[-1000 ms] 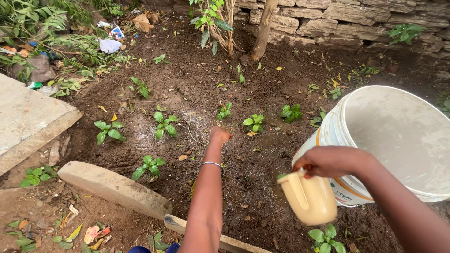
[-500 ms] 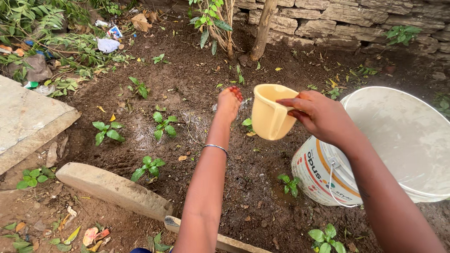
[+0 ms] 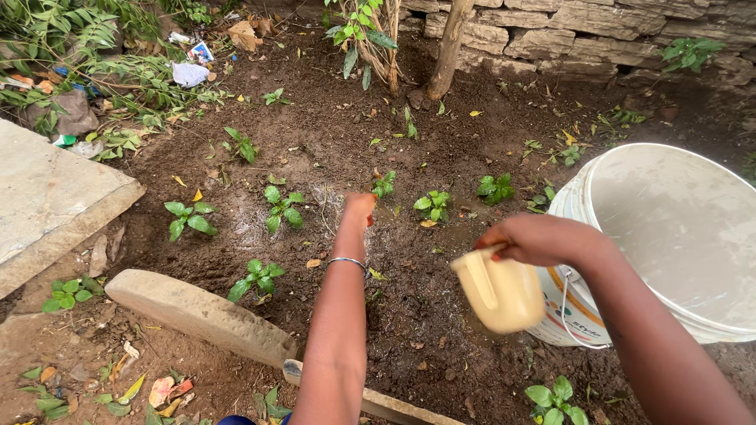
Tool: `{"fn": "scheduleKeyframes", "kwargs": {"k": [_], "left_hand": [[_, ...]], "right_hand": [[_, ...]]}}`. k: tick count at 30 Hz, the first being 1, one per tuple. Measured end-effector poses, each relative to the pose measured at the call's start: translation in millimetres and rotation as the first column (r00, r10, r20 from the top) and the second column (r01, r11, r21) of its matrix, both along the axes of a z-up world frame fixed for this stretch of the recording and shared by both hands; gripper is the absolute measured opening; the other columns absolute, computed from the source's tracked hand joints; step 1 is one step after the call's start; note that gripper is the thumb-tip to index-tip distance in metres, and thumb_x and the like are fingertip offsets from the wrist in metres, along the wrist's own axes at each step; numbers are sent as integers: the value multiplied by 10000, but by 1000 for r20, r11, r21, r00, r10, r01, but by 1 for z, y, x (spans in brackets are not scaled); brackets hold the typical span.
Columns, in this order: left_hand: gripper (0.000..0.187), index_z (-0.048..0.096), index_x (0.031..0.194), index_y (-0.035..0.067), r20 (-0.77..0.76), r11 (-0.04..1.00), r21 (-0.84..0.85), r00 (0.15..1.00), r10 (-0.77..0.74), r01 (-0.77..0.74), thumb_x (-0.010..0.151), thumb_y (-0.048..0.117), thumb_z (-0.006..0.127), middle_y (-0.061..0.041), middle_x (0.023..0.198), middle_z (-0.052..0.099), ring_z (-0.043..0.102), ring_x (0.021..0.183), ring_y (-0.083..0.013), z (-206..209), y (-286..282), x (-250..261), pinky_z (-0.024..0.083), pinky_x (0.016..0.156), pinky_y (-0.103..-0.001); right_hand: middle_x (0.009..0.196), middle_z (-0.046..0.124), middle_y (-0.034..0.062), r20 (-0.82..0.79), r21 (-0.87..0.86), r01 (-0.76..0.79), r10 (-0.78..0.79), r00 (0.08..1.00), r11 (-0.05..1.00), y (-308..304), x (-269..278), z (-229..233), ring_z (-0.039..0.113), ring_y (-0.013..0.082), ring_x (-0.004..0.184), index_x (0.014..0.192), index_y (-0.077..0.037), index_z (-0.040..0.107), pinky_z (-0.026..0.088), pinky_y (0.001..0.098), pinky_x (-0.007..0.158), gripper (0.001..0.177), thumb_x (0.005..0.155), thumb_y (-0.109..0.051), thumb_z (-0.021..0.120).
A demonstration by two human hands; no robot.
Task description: The person waters several small plants in a garden bed by using a small plastic cup to scoop water from a large white bucket and pour it onto the soil around each plant.
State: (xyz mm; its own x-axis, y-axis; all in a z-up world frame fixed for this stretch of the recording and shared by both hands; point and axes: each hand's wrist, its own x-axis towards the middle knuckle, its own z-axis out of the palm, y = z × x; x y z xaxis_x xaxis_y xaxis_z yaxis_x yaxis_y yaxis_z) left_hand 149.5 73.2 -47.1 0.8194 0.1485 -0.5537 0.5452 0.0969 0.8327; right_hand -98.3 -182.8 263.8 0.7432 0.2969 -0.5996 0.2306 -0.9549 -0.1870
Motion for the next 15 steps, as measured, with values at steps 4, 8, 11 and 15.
{"fn": "scheduleKeyframes", "kwargs": {"k": [4, 8, 11, 15], "left_hand": [[109, 664, 1001, -8, 137, 972, -137, 975, -174, 193, 969, 69, 595, -17, 664, 442, 341, 475, -121, 20, -27, -10, 234, 381, -319], [183, 654, 1007, 19, 294, 904, -337, 942, -164, 262, 994, 10, 472, -27, 818, 618, 523, 676, -88, 87, -48, -30, 456, 565, -220], [217, 644, 1018, -8, 329, 868, -432, 939, -100, 244, 1016, 9, 427, -64, 854, 620, 554, 759, -133, 117, -49, -30, 536, 700, -260], [212, 637, 1033, -43, 281, 876, -465, 960, 7, 130, 1018, -29, 426, -77, 872, 622, 560, 732, -137, 97, -32, -10, 538, 677, -282]], "right_hand": [[1078, 722, 10, 378, 112, -135, 84, 922, 984, 19, 5, 25, 710, 213, 1016, 1218, -275, 708, 588, 397, 853, 321, 902, -250, 660], [1072, 702, 10, 713, 154, -193, 26, 700, 969, 29, 0, 39, 687, 258, 1012, 1249, -283, 680, 580, 435, 775, 356, 897, -245, 654], [1057, 693, 33, 709, 123, -126, 2, 705, 984, 18, 1, 37, 687, 270, 983, 1296, -296, 671, 575, 439, 791, 402, 897, -245, 654], [1056, 727, 22, 610, 138, -149, 35, 791, 979, -5, 3, 24, 710, 246, 973, 1256, -294, 693, 582, 420, 816, 368, 890, -276, 667]]}}
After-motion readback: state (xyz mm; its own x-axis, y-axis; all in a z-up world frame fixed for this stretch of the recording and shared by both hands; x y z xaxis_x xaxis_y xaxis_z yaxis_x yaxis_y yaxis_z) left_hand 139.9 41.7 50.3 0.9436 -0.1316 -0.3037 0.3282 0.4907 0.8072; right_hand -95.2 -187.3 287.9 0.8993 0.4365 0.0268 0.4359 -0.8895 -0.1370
